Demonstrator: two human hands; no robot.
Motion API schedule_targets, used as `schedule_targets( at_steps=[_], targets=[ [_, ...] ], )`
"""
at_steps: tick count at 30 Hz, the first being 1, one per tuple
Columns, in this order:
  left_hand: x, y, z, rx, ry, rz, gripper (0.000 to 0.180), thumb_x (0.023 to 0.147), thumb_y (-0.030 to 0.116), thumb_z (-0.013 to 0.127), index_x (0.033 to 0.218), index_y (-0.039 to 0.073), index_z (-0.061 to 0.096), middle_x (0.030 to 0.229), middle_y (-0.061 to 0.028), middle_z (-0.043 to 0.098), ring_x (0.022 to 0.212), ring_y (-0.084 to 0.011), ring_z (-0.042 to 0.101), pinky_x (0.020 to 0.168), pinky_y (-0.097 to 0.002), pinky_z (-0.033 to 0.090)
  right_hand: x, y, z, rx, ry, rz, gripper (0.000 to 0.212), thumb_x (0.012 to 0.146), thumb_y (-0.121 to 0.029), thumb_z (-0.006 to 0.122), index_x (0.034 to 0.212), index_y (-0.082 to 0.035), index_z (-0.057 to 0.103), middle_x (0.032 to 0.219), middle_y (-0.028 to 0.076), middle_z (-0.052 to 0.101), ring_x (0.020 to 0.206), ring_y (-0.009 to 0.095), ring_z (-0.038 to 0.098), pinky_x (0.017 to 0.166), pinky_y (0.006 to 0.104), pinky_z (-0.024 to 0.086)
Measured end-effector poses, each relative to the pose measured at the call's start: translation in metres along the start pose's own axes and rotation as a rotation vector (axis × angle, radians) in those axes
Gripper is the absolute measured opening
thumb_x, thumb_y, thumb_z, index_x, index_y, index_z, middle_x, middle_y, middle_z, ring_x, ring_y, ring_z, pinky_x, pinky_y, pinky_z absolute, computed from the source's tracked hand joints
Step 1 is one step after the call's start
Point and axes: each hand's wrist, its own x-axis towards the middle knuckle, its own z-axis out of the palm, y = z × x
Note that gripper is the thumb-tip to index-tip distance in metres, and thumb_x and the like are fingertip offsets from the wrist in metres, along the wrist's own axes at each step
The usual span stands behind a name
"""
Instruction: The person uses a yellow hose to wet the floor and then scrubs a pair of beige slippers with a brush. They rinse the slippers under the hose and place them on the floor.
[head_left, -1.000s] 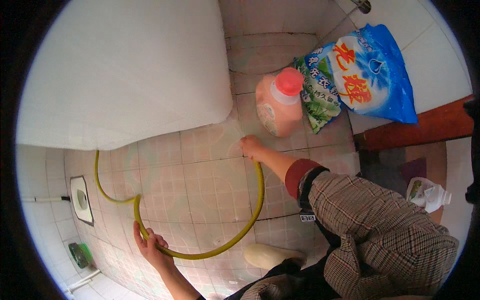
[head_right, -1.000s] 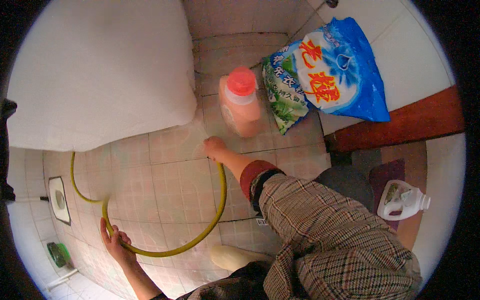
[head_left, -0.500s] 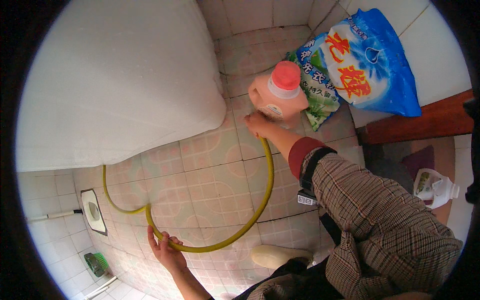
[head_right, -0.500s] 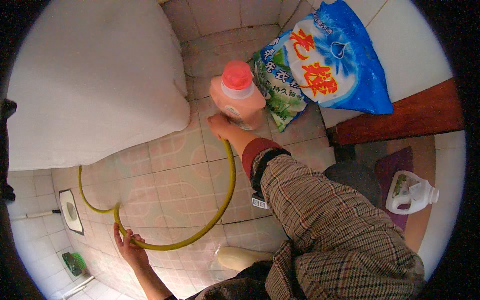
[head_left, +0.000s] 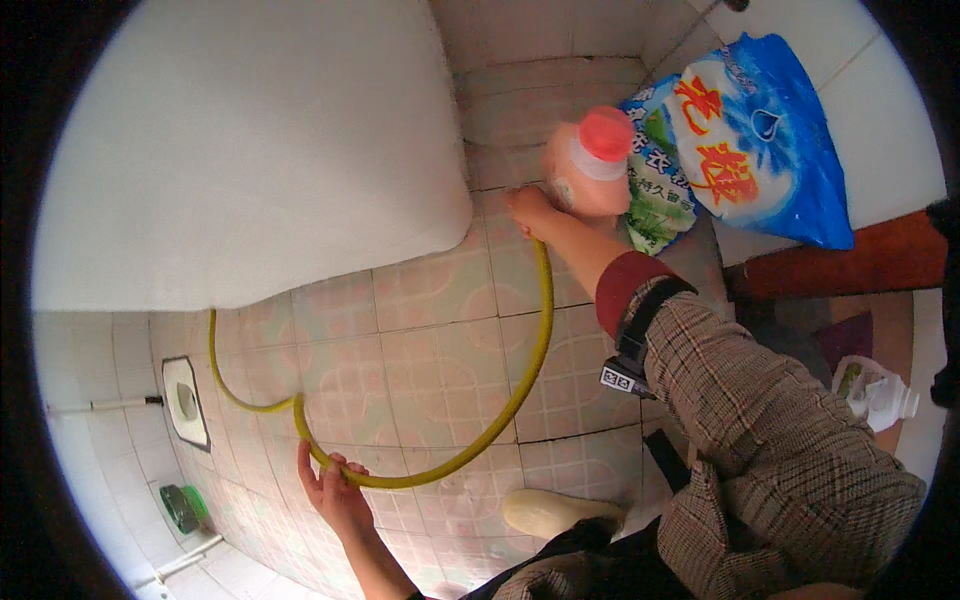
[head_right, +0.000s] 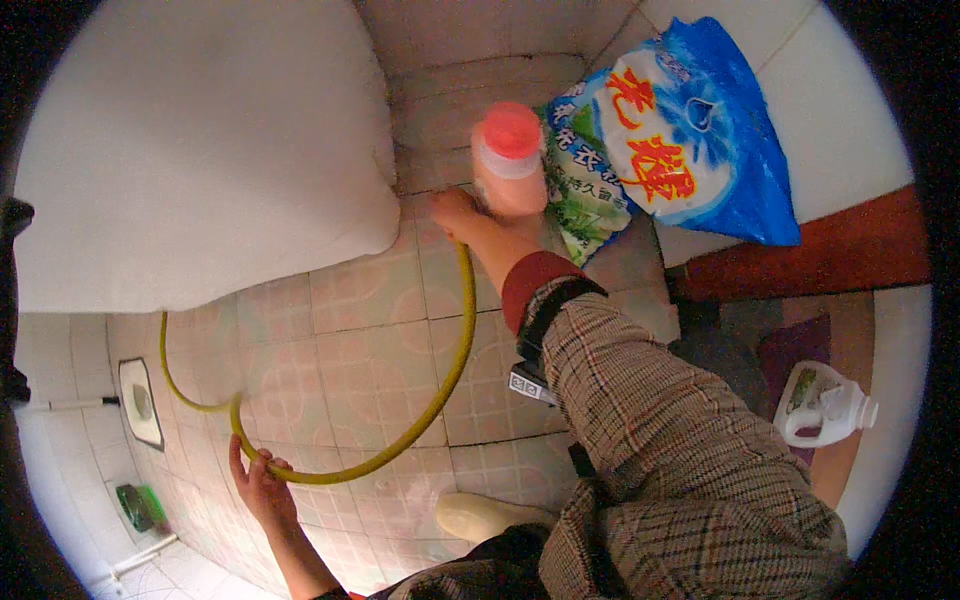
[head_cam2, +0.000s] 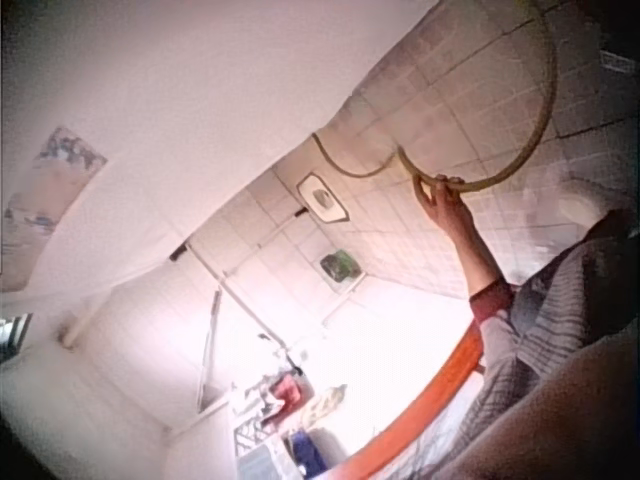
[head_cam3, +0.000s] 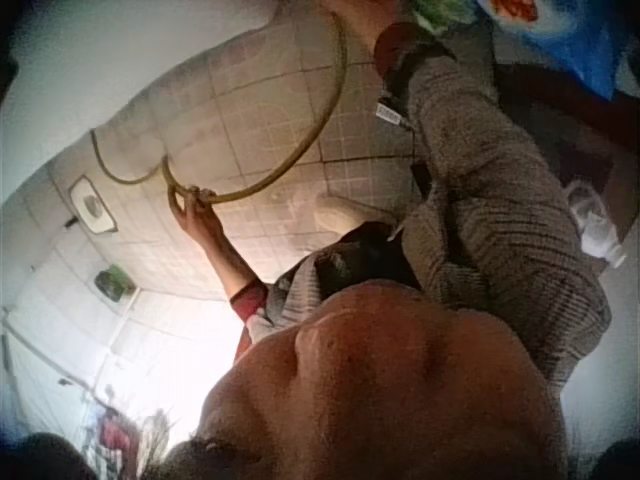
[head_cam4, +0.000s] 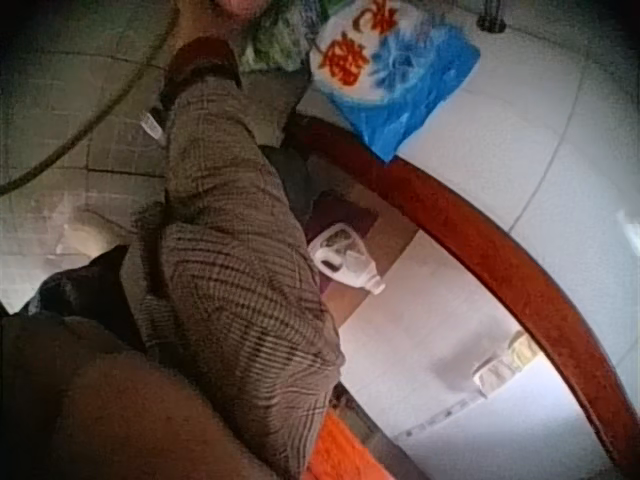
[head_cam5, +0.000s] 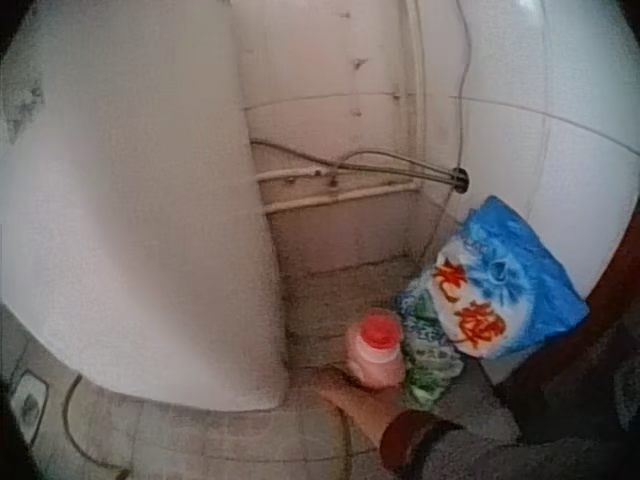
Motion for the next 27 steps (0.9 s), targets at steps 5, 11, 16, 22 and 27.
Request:
schedule_targets(
  at_steps=[5,11,16,22,27],
  targets=[
    [0.010,-0.009,-0.015,-0.011,0.015,0.017,0.042,0.088,0.009,0.051,0.130,0.012,0.047,0.075,-0.0072,0.057,0.059,-0.0146,0.054,0.054,-0.0284,0.050,-0.034,0.013,0.047,0.135,-0.096,0.020,0.033,0.092,-0.034,0.051,0.069,-0.010,0.049,0.054,0.003,0.045,0.038,0.015,0.033,0.036,0.0349,0.026],
    [0.002,-0.017,-0.030,-0.072,-0.099,0.072,0.023,0.088,0.011,0.053,0.109,0.002,0.057,0.074,-0.0115,0.061,0.057,-0.0181,0.057,0.053,-0.0289,0.050,-0.070,0.015,0.108,0.048,-0.414,0.228,0.023,0.089,-0.020,0.048,0.073,-0.004,0.052,0.056,0.007,0.047,0.040,0.018,0.042,0.037,0.0374,0.036],
    [-0.024,-0.012,-0.037,-0.021,-0.266,0.112,0.025,0.086,0.015,0.059,0.106,0.000,0.060,0.078,-0.0111,0.063,0.066,-0.0197,0.062,0.061,-0.0307,0.050,-0.083,0.000,0.116,0.165,-0.372,0.180,0.024,0.091,-0.022,0.047,0.071,-0.009,0.046,0.055,0.003,0.041,0.040,0.015,0.035,0.039,0.0361,0.031],
    [-0.044,0.008,-0.053,-0.107,-0.555,0.067,0.032,0.084,0.023,0.064,0.103,-0.002,0.061,0.082,-0.0124,0.063,0.073,-0.0277,0.067,0.062,-0.0357,0.053,-0.081,-0.010,0.114,0.144,-0.357,0.247,0.023,0.091,-0.024,0.048,0.071,-0.011,0.045,0.056,0.003,0.042,0.041,0.015,0.034,0.041,0.0364,0.029],
    [-0.054,0.025,-0.064,-0.145,-0.817,-0.054,0.041,0.080,0.030,0.064,0.106,-0.002,0.065,0.095,-0.0170,0.068,0.072,-0.0179,0.068,0.059,-0.0244,0.051,-0.075,-0.009,0.126,0.126,-0.320,0.108,0.024,0.092,-0.024,0.046,0.074,-0.007,0.047,0.059,0.004,0.044,0.044,0.017,0.037,0.040,0.0367,0.032]
  ],
)
